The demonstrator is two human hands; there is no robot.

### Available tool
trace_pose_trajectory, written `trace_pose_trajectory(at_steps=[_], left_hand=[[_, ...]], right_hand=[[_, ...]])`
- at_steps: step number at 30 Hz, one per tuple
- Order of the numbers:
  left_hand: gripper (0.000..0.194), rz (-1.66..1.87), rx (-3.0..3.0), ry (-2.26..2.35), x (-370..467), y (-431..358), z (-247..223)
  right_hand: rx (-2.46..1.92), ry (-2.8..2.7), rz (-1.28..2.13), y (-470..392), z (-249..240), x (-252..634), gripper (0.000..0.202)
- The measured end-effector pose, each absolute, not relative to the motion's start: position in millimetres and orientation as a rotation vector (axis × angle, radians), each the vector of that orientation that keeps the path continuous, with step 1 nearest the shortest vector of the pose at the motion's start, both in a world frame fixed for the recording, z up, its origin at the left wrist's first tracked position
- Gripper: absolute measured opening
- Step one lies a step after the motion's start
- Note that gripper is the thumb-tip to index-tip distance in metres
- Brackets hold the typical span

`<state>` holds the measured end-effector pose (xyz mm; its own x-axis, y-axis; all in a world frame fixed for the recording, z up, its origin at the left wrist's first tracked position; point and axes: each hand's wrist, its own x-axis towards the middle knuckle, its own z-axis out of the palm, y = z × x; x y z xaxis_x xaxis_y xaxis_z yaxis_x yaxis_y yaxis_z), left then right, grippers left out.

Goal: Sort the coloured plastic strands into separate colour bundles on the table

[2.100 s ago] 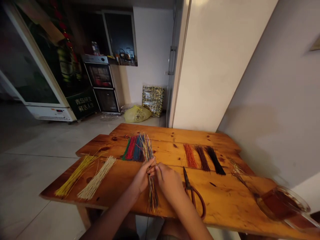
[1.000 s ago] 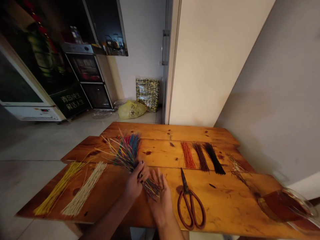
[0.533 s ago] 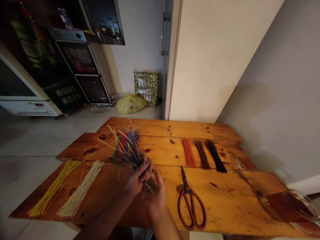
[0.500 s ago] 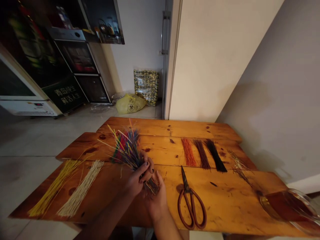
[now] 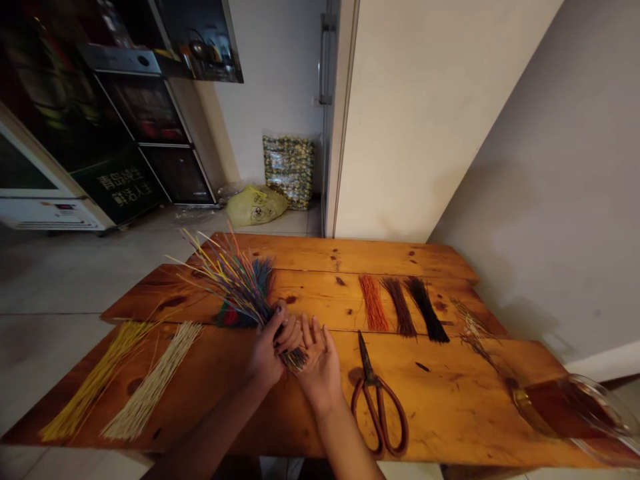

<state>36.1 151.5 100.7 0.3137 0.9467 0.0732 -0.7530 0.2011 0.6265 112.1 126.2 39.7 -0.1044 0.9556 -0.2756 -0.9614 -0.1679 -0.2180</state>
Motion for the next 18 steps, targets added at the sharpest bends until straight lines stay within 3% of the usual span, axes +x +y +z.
trace_pose_trajectory(at_steps=[18], left_hand=[[0.040, 1.123, 0.725, 0.362, 23.4, 153.6, 110.8]], right_hand=[[-0.416, -0.046, 1.734, 131.0, 41.4, 110.0, 0.030]])
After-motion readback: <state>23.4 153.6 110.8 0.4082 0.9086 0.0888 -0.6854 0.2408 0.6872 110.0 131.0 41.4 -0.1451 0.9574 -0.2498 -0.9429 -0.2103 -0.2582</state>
